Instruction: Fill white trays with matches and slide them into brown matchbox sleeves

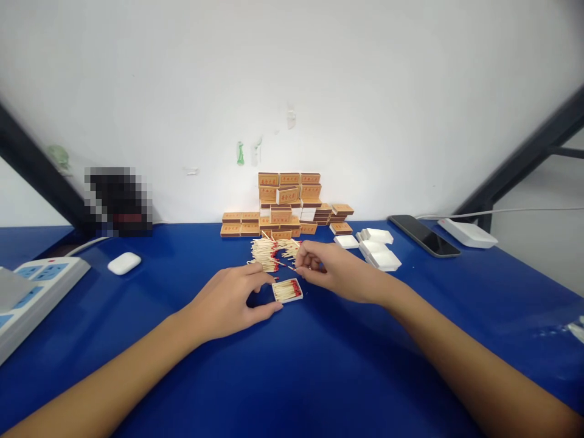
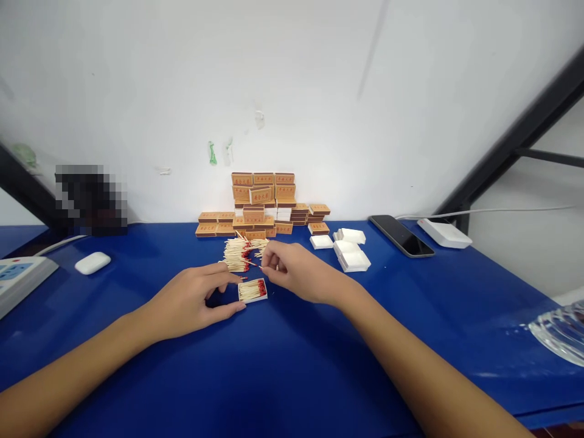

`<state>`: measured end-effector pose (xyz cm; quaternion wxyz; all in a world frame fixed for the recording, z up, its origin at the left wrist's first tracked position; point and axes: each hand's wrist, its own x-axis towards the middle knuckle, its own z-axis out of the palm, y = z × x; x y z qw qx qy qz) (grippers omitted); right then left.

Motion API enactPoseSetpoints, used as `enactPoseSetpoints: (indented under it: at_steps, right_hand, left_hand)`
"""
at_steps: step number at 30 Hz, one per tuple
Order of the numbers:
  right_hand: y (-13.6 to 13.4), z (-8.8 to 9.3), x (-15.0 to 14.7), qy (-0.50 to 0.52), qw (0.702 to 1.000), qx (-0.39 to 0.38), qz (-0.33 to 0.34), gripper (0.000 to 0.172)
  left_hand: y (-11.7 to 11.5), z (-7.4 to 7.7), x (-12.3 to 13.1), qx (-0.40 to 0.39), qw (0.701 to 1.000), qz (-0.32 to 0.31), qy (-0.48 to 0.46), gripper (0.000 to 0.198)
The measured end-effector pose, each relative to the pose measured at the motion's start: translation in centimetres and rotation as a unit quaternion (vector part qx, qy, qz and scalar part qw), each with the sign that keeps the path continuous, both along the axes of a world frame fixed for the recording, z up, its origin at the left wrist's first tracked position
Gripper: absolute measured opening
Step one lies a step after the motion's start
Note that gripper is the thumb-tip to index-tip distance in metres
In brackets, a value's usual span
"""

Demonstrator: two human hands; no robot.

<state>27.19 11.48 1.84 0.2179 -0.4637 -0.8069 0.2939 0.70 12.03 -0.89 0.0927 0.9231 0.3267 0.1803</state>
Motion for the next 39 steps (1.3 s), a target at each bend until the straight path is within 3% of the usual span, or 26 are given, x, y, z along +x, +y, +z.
enactPoseSetpoints:
  at_steps: [1,4,6,11,16,19,24,30,34,39]
  right_hand:
    - [-0.1,-0.2,-0.1,0.014,1.000,-0.006,0.003,0.006]
    - [-0.1,-0.4,-0.4,0.023,1.000,-0.014,0.014,0.027]
    - [-0.1,-0.5,-0.5,0.018,0.999,-0.012,0.025,0.031]
    - [-0.1,-0.7,-1.0,0.042,0.999,-0.006,0.015,0.026]
    - [-0.1,-0.3,-1.2,0.121,0.989,-0.087,-0.014,0.015]
    - [-0.1,0.0,-1.2,0.109,0.987,-0.121,-0.012,0.016]
    - [0.0,-0.2,-1.3,0.060,0.997,-0.054,0.003,0.012]
    - [-0.4,-1.2,-2.0,0.056,0.998,-0.001,-0.026,0.011]
    - [-0.4,-1.8,-2.3,0.025,0.998,0.052,-0.003,0.009]
    - [-0.3,-1.4,-1.7,-0.003,0.997,0.079,-0.004,0.012]
  left_hand:
    - [0.0,0.0,0.0,0.002,1.000,-0.002,-0.001,0.034]
    - [0.0,-0.1,0.0,0.004,1.000,-0.003,-0.001,0.034]
    - [0.1,-0.1,0.0,0.002,1.000,-0.003,-0.002,0.033]
    - [0.0,0.0,0.0,-0.002,1.000,0.000,0.002,0.032]
    - [-0.1,0.1,0.0,-0.001,1.000,0.003,0.005,0.034]
    - [0.0,0.2,0.1,-0.008,1.000,0.005,0.004,0.034]
    - [0.0,0.2,0.1,-0.011,1.000,0.005,0.002,0.031]
    - [0.0,0.0,0.0,-0.008,1.000,0.000,0.002,0.029]
    - [0.1,0.1,0.0,-0.010,1.000,-0.003,0.001,0.029]
    - [0.1,0.1,0.0,-0.008,1.000,-0.002,-0.005,0.029]
